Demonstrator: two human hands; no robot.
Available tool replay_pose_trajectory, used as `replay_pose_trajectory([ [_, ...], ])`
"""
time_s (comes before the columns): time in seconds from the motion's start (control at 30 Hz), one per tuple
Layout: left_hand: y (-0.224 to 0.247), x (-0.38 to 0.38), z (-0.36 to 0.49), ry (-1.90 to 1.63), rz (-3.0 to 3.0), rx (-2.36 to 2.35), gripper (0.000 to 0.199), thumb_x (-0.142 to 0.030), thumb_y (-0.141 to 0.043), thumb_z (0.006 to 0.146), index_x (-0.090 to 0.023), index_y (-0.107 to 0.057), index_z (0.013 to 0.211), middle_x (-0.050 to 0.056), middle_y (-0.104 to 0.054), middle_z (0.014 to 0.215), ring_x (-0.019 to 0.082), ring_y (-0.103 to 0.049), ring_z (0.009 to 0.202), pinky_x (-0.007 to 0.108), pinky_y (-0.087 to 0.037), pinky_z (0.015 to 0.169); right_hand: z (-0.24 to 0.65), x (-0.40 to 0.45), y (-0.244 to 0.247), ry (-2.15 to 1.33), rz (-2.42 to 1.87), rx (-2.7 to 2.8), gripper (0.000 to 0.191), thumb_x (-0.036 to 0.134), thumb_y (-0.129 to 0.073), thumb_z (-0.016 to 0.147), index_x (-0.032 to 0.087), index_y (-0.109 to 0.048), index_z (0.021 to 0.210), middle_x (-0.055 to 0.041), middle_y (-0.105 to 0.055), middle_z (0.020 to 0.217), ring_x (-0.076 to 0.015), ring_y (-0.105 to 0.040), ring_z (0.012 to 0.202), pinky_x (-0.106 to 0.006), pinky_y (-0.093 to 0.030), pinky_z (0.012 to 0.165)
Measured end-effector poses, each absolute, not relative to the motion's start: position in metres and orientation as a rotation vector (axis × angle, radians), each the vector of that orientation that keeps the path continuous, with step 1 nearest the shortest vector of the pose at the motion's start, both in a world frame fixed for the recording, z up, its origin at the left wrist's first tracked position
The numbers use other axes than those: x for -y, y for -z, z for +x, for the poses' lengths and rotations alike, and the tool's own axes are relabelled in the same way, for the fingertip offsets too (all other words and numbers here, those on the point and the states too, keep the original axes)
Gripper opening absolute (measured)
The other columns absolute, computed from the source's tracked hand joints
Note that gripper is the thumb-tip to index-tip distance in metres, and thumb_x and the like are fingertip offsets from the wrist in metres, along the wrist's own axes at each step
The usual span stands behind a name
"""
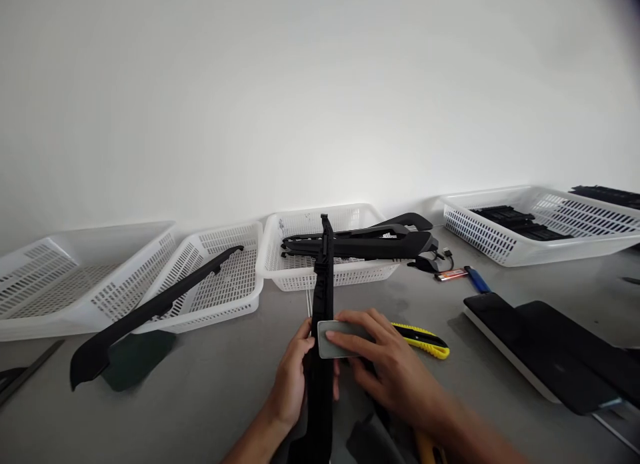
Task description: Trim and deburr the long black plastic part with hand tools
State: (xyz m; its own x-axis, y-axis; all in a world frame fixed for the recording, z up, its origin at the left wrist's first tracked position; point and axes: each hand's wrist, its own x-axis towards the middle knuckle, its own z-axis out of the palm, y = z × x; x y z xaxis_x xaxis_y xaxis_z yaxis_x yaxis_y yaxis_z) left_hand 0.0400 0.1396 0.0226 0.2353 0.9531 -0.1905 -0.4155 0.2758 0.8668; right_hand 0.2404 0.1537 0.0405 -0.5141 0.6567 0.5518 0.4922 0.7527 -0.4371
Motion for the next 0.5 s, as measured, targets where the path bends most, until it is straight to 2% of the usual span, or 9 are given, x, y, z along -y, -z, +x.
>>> replay_pose_trajectory([
  [0.1,-0.021,-0.140,0.039,-1.086,0.816,-0.807,0.038,-0.049,-0.053,0.098,-0.020,-0.062,0.121,-0.001,-0.072,0.065,0.017,-0.063,0.043,0.025,-0.048,0.044,0.243,-0.157,-0.040,-0.293,-0.818,2.192,0.059,0.001,-0.057,0.091,0.030,-0.070,0.141,-0.0104,-0.067,0.142,-0.0281,-0.064,0.122,-0.049,-0.060,0.098],
  [0.2,-0.021,-0.139,0.038,-1.039,0.908,-0.781,0.042,-0.046,-0.050,0.100,-0.020,-0.057,0.132,0.001,-0.075,0.070,0.018,-0.067,0.046,0.025,-0.050,0.045,0.247,-0.160,-0.039,-0.250,-0.878,2.116,0.056,0.003,-0.057,0.094,0.031,-0.069,0.141,-0.0111,-0.066,0.140,-0.0288,-0.064,0.123,-0.051,-0.060,0.101],
  [0.27,-0.023,-0.138,0.039,-1.013,0.951,-0.797,0.045,-0.049,-0.050,0.102,-0.020,-0.057,0.136,0.002,-0.076,0.073,0.019,-0.069,0.050,0.027,-0.053,0.048,0.248,-0.161,-0.039,-0.257,-0.894,2.097,0.057,0.004,-0.058,0.094,0.031,-0.069,0.142,-0.0110,-0.066,0.141,-0.0290,-0.064,0.125,-0.051,-0.059,0.102],
  [0.37,-0.027,-0.137,0.041,-1.036,0.962,-0.875,0.051,-0.064,-0.049,0.104,-0.017,-0.066,0.111,0.004,-0.073,0.066,0.018,-0.068,0.051,0.026,-0.054,0.051,0.248,-0.160,-0.040,-0.317,-0.827,2.156,0.062,0.003,-0.058,0.091,0.033,-0.068,0.144,-0.0096,-0.065,0.144,-0.0284,-0.064,0.125,-0.051,-0.059,0.104],
  [0.43,-0.030,-0.138,0.043,-1.042,0.965,-0.934,0.057,-0.070,-0.050,0.101,-0.016,-0.067,0.094,0.004,-0.071,0.063,0.017,-0.065,0.049,0.025,-0.052,0.051,0.248,-0.162,-0.040,-0.332,-0.817,2.165,0.061,0.002,-0.057,0.091,0.032,-0.068,0.142,-0.0095,-0.066,0.142,-0.0282,-0.064,0.124,-0.051,-0.059,0.103],
  [0.5,-0.032,-0.139,0.043,-1.020,0.969,-0.973,0.059,-0.073,-0.053,0.099,-0.016,-0.066,0.090,0.005,-0.071,0.064,0.016,-0.064,0.049,0.025,-0.050,0.049,0.248,-0.164,-0.040,-0.308,-0.861,2.110,0.056,0.003,-0.057,0.093,0.031,-0.070,0.140,-0.0107,-0.066,0.140,-0.0287,-0.064,0.124,-0.051,-0.059,0.102],
])
